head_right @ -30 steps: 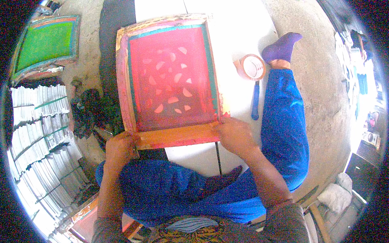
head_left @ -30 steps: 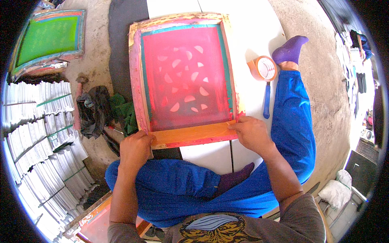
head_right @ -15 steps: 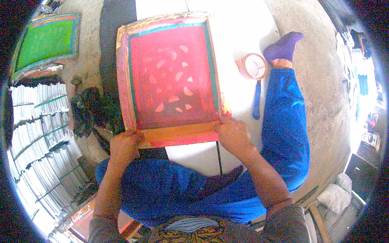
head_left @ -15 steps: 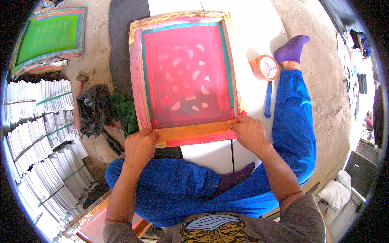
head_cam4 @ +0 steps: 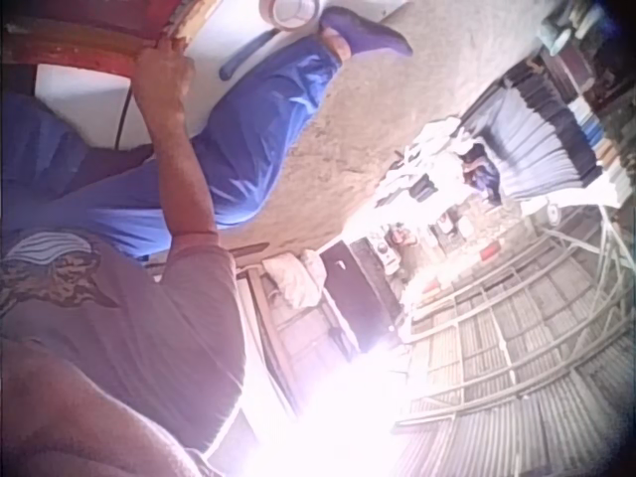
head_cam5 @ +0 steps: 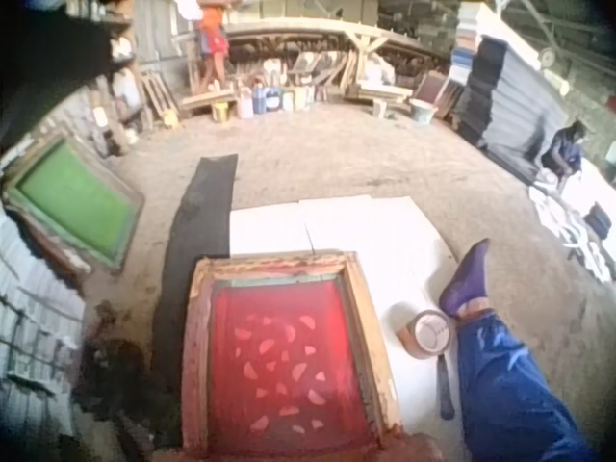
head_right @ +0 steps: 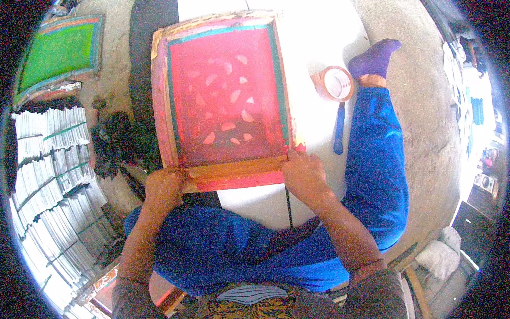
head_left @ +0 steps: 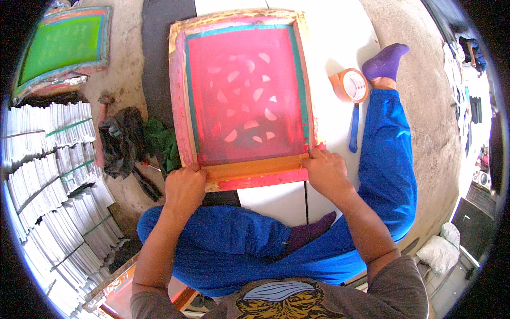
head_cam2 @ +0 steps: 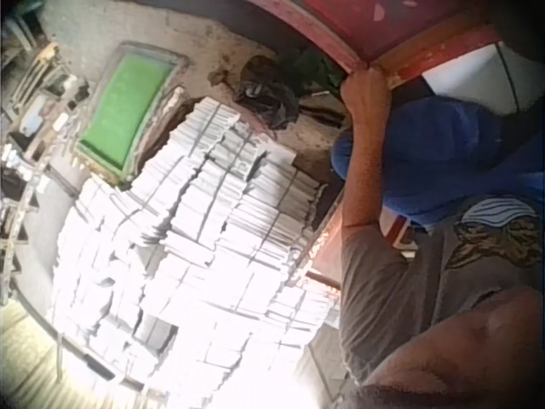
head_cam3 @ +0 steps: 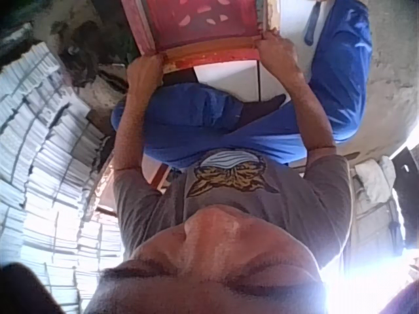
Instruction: The person sits on the floor and applies masking tape around the edges of a red screen printing frame. They repeatedly tear and press tape along each side, smoothing it down with their fingers.
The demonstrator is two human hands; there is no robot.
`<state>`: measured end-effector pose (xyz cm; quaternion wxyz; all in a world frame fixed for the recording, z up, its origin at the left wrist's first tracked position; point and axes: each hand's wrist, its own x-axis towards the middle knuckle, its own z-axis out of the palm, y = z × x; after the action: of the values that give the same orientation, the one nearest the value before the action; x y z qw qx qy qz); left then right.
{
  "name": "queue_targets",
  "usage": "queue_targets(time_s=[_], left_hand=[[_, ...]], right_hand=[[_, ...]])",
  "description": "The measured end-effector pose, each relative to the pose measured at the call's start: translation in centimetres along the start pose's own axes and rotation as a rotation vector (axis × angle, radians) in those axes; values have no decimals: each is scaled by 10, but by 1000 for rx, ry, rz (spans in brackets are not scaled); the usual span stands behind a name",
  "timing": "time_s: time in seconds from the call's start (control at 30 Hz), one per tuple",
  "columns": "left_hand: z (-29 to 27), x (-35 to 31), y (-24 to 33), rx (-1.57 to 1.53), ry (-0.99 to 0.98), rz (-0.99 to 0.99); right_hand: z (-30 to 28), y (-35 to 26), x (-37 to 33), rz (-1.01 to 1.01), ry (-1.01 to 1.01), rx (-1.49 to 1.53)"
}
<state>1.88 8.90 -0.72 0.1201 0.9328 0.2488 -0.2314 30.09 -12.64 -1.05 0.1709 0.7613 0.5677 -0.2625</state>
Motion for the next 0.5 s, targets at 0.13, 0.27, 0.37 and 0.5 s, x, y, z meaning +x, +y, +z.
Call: queue_targets(time_s=[0.13, 0.27, 0.37, 0.5], left_hand=[[2, 2, 0, 21, 15, 1], [-1, 4, 1, 25, 1, 17], [-4, 5, 2, 30, -22, 5], [-5, 6, 3, 26, -36, 9]], right_hand=[[-2, -2, 1, -11, -10, -29], [-5, -3, 3, -13, -23, -48], [-4, -3, 3, -10, -31, -55], [-5, -3, 3, -11, -37, -50]])
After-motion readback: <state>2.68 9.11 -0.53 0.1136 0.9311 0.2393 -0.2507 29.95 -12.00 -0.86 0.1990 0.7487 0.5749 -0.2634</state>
